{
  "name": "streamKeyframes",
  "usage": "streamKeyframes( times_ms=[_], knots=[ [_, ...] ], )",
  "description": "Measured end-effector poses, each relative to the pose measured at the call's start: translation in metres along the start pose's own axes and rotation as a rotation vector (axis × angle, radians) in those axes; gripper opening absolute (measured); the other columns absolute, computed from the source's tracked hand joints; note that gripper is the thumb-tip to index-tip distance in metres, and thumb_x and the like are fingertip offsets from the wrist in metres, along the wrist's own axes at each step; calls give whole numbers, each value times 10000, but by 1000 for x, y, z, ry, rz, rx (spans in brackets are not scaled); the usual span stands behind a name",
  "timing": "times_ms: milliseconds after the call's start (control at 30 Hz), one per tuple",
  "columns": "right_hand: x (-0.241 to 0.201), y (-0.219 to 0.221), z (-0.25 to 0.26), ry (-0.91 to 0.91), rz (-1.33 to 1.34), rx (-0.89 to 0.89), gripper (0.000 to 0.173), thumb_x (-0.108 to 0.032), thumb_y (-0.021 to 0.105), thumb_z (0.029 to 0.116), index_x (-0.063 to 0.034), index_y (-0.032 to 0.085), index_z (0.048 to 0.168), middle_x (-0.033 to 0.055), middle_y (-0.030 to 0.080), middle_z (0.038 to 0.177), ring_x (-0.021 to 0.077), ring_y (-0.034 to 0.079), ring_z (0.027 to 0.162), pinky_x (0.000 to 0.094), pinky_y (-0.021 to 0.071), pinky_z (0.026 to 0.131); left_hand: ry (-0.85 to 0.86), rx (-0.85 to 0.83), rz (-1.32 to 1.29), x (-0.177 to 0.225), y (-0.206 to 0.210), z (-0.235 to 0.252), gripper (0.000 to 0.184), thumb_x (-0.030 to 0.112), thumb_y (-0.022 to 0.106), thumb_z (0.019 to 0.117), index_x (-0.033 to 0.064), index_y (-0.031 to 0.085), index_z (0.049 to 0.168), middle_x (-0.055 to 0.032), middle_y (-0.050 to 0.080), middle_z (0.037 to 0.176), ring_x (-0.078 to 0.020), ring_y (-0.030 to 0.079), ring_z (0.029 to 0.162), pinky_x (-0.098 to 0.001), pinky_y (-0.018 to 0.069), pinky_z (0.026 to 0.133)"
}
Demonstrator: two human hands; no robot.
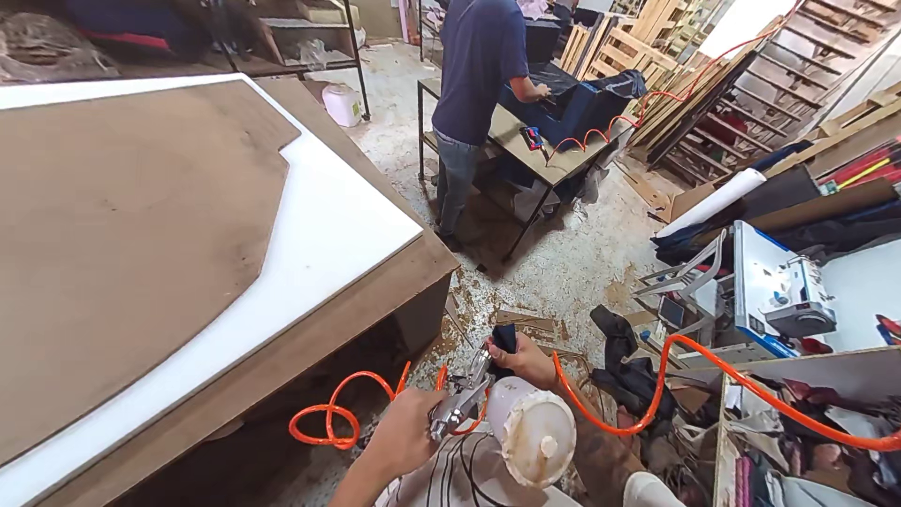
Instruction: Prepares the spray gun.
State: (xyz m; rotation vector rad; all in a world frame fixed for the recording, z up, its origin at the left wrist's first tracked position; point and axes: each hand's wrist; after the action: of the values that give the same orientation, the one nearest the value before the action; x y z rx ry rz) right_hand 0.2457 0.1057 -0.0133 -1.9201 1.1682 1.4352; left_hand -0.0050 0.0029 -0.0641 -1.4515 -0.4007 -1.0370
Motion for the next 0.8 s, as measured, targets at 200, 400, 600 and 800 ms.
streamKeyframes(
  times_ms=[200, 400, 600, 800],
  knots=[
    [2, 2, 1, 2, 43, -8, 163, -156, 658, 992, -52, 639, 1115, -4, 701, 901, 78, 679, 821, 297, 588, 810, -24, -22, 0, -2, 0, -3, 348, 444, 636, 886, 132, 664, 734, 7, 599, 584, -133, 617, 560, -409, 516, 529],
    [2, 4, 0, 5, 17, 36, 187, -181, 653, 993, -44, 635, 1119, -17, 698, 888, 56, 675, 814, 273, 585, 809, -8, -7, -16, -4, 2, -1, 339, 447, 625, 890, 140, 680, 758, 17, 610, 595, -116, 622, 566, -392, 520, 529],
    [3, 0, 1, -31, 7, 39, 202, -199, 676, 979, -43, 649, 1105, -1, 707, 885, 74, 684, 809, 288, 591, 801, -14, -7, -7, -3, 3, 1, 334, 443, 629, 887, 142, 675, 751, 17, 611, 594, -113, 625, 565, -388, 524, 526],
    [2, 1, 1, -24, -5, 44, 180, -212, 654, 992, -67, 645, 1098, -48, 689, 866, 33, 663, 798, 254, 577, 790, -21, -3, -31, -2, 2, 3, 358, 442, 627, 901, 121, 679, 752, 2, 605, 588, -128, 618, 558, -398, 515, 526]
  ],
)
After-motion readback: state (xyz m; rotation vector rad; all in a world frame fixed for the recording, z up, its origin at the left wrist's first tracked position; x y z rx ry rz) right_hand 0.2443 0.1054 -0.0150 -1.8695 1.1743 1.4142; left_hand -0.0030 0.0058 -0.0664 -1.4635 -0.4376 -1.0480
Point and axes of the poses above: each hand's wrist, its own z-axis towards the middle knuckle, its own y-axis out of the palm, x = y × z
